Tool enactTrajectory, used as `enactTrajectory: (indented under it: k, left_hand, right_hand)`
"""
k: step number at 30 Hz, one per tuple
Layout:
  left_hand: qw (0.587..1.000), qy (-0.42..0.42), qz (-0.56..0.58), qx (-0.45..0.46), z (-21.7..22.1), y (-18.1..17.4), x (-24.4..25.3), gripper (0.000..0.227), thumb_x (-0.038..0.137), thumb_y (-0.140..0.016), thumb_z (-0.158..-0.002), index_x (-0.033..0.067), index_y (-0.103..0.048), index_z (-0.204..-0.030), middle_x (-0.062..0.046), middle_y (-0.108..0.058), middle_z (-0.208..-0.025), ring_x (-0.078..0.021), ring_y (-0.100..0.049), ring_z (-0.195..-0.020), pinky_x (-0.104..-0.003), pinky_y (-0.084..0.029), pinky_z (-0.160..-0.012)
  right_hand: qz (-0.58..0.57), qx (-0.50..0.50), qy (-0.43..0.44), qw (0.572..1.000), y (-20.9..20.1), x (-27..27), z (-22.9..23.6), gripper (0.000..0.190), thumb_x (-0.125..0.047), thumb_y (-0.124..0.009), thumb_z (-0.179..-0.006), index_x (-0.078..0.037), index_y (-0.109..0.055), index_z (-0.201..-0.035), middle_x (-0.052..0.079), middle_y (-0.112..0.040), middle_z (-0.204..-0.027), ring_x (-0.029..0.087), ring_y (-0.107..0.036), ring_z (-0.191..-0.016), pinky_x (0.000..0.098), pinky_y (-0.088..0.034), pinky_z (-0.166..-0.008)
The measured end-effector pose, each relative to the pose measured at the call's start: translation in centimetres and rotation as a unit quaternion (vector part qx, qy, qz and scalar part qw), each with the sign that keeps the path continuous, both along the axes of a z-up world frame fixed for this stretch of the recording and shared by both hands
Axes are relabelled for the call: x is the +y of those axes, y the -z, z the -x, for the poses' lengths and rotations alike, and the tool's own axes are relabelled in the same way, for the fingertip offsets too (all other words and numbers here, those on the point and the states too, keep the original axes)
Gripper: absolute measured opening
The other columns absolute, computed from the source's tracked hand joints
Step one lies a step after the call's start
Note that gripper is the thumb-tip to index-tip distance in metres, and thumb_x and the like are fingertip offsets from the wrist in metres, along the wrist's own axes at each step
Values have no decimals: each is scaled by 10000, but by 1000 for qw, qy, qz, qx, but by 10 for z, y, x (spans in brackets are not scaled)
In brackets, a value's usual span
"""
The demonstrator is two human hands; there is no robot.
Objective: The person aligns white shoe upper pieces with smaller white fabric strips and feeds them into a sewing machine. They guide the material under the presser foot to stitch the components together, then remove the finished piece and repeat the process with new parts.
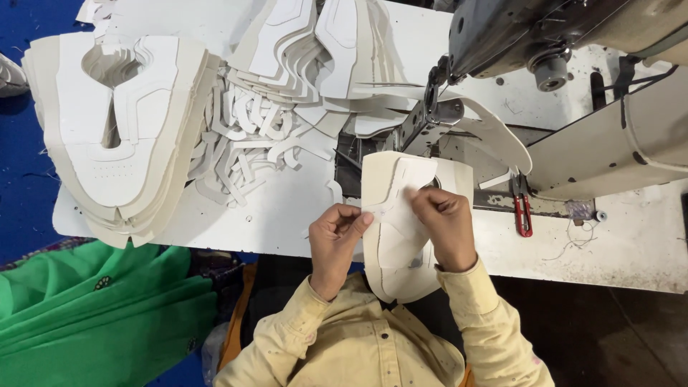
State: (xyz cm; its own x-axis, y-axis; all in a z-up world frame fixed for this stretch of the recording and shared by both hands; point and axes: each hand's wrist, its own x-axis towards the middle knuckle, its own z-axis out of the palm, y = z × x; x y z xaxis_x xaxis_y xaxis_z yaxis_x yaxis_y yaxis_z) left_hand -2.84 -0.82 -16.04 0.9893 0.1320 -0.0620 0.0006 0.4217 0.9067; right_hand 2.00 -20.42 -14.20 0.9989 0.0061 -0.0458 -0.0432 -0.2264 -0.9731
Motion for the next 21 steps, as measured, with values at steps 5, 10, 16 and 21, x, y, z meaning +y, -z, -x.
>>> enactTrajectory:
  k: [5, 10, 16, 21]
  left_hand:
    - [1000, 3, 12, 23, -5, -2, 5, 215, 174, -771, -946, -28, -698, -943, 11, -665, -805, -24, -547, -700, -196, -475, -646]
    - [991, 23, 83, 99, -9, 4, 5, 242, 189, -766, -915, -40, -697, -952, -23, -686, -797, -67, -592, -660, -232, -507, -619]
    - [999, -2, 38, 32, -5, 3, 3, 213, 156, -762, -947, -41, -681, -952, -5, -677, -814, -32, -575, -704, -207, -495, -652]
    - [998, -41, -53, 4, -2, 2, -1, 171, 122, -751, -966, -27, -680, -922, 15, -651, -766, -8, -509, -659, -186, -408, -593]
  right_hand:
    - [-155, 182, -12, 971, -6, -19, -14, 855, -647, -201, -1032, 32, -715, -1096, 102, -735, -884, 150, -678, -793, 282, -557, -756]
    - [-249, 255, -95, 930, -21, -18, -16, 955, -706, -120, -946, 40, -638, -1242, 153, -755, -1049, 215, -742, -901, 338, -573, -783]
    - [-188, 202, -119, 954, 0, -26, -10, 570, -449, -486, -1050, 28, -619, -1333, 128, -746, -1077, 163, -679, -854, 303, -540, -767]
    - [-108, 136, -100, 980, -12, -16, -1, 365, -141, -673, -988, 48, -643, -1298, 4, -686, -1031, 69, -615, -913, 236, -517, -806]
